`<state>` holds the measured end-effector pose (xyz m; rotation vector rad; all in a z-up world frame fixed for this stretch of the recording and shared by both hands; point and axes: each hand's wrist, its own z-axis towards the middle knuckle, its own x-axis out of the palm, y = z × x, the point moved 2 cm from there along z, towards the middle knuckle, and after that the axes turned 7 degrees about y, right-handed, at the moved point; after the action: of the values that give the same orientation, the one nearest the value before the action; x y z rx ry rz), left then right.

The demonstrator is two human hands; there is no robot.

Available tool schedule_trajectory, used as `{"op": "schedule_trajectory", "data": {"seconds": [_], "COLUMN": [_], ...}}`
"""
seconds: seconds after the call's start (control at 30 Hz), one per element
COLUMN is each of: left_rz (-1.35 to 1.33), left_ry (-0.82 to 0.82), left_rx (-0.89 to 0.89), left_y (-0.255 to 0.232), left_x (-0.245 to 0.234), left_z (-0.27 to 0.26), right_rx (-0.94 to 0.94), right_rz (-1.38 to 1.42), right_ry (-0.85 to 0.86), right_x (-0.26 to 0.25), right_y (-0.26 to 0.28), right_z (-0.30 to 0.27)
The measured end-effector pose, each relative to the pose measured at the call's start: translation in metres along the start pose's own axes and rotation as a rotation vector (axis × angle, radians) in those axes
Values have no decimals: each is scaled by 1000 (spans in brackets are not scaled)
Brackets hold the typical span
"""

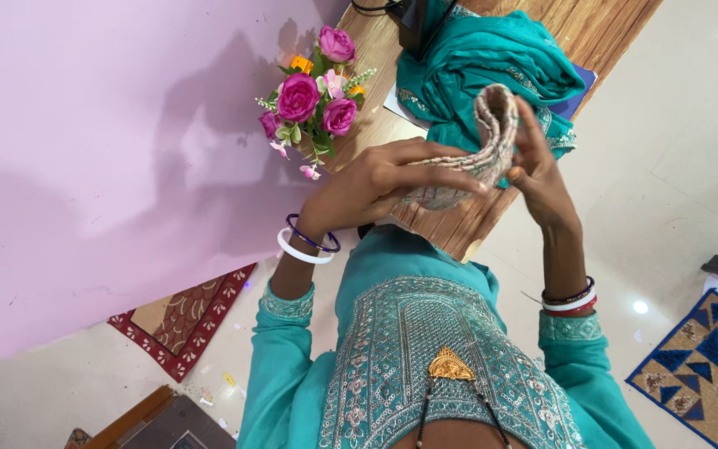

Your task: The person folds a cloth and then uses it to wipe the surface and handle of a wooden door.

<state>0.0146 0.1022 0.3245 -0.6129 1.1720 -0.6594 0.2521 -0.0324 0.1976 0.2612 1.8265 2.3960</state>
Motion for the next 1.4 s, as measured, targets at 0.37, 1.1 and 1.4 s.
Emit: {"op": "schedule_trajectory", "data": {"seconds": [0.37, 1.1, 1.4], "left_rz": [-139, -89, -1129], "left_ry": [-220, -553, -656], "left_rx": [-233, -859, -503], "left_y": [13, 116, 131], "left_x": [-26, 159, 176], "left_z": [-15, -112, -95], "right_rx": [390, 433, 413], "right_rz": [-22, 633, 678], "right_ry": [232, 90, -3], "right_x": [14, 24, 28], "right_y": [-103, -56, -51], "right_z": [-33, -34, -43]}}
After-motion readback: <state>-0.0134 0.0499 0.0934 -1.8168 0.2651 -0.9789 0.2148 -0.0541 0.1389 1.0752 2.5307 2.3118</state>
